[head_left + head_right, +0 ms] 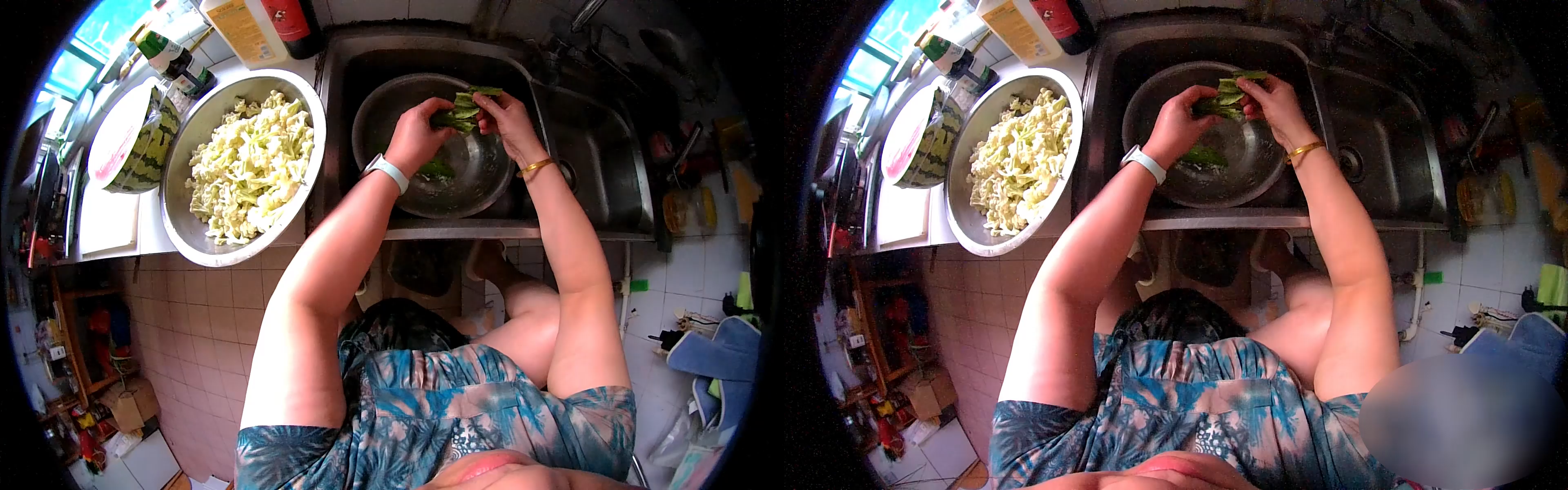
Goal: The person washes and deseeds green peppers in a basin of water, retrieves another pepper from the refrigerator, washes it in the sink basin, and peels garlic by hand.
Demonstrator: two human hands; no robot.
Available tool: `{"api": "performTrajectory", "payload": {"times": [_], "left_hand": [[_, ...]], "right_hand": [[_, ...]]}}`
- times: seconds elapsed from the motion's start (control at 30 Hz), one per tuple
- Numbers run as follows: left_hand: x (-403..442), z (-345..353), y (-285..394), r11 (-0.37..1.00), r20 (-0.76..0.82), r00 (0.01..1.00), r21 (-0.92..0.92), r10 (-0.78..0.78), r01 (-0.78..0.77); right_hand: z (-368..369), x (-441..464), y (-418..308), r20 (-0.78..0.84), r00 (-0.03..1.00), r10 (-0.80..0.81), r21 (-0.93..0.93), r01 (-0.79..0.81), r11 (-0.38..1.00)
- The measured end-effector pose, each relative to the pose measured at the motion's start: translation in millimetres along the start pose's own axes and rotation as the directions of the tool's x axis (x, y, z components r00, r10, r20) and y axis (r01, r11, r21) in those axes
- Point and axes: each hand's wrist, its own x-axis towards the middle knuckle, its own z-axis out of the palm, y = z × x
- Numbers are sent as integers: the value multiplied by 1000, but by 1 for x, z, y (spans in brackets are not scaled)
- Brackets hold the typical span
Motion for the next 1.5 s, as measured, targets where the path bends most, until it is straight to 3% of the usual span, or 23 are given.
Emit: {"api": "performTrajectory", "payload": {"times": [0.2,0.27,0.4,0.47,0.63,0.7,0.73,0.77,0.8,0.83,0.9,1.0,1.07,1.1,1.13,1.2,1.23,1.3,1.33,1.37,1.43,1.47,1.5], "left_hand": [[-1,-4,10,999,38,998,-8,-46,47],[-1,-5,13,991,55,991,-38,-123,125],[0,-3,2,993,24,993,2,-117,117],[0,-6,0,974,15,976,-61,-218,218],[2,-1,-10,997,-29,998,-65,-53,51],[4,-1,-13,998,-43,999,-65,-21,18],[4,0,-15,993,-42,999,-119,-22,16],[5,1,-16,985,-42,999,-174,-22,14],[6,1,-15,984,-42,999,-176,-20,12],[7,1,-14,977,-30,998,-208,-53,45],[4,-3,-5,967,-18,996,-241,-89,82],[1,-9,9,963,20,979,-174,-204,204],[5,-7,-5,865,107,959,-414,-263,284],[5,-7,-2,865,108,959,-414,-262,283],[4,-9,3,833,125,945,-448,-303,326],[5,-11,0,800,141,930,-476,-340,365],[7,-10,-11,777,189,930,-511,-316,368],[7,-10,-14,750,236,927,-545,-291,374],[6,-11,-4,727,240,920,-564,-309,391],[4,-12,2,703,245,913,-583,-327,408],[3,-10,4,719,208,927,-587,-311,373],[4,-8,4,734,171,940,-589,-295,338],[6,-3,-1,733,172,940,-590,-294,338]], "right_hand": [[2,0,4,30,1000,3,164,-8,986],[4,1,6,-51,999,20,239,-7,971],[-8,11,12,-169,985,-29,208,65,976],[-24,13,5,-323,946,-15,285,113,952],[-20,-15,-37,-242,969,-49,296,122,947],[-10,-47,-60,4,998,-63,79,62,995],[-5,-66,-66,2,998,-64,78,64,995],[0,-87,-70,145,987,-72,-26,77,997],[5,-108,-75,286,956,-63,-126,103,987],[11,-130,-85,437,894,101,-162,-32,986],[23,-164,-81,673,732,108,-337,174,925],[43,-195,-42,794,543,271,-490,310,815],[50,-204,-8,775,523,354,-600,433,672],[51,-205,10,762,513,395,-636,477,606],[49,-207,29,762,514,394,-636,477,607],[44,-210,55,752,521,404,-658,628,415],[46,-208,48,754,520,402,-656,631,414],[56,-206,14,837,506,208,-540,700,468],[64,-202,-18,830,499,248,-549,657,517],[65,-195,-30,844,507,174,-500,629,595],[58,-172,-57,802,593,71,-467,548,695],[52,-152,-73,609,790,67,-528,342,777],[46,-135,-75,466,883,53,-546,240,803]]}}
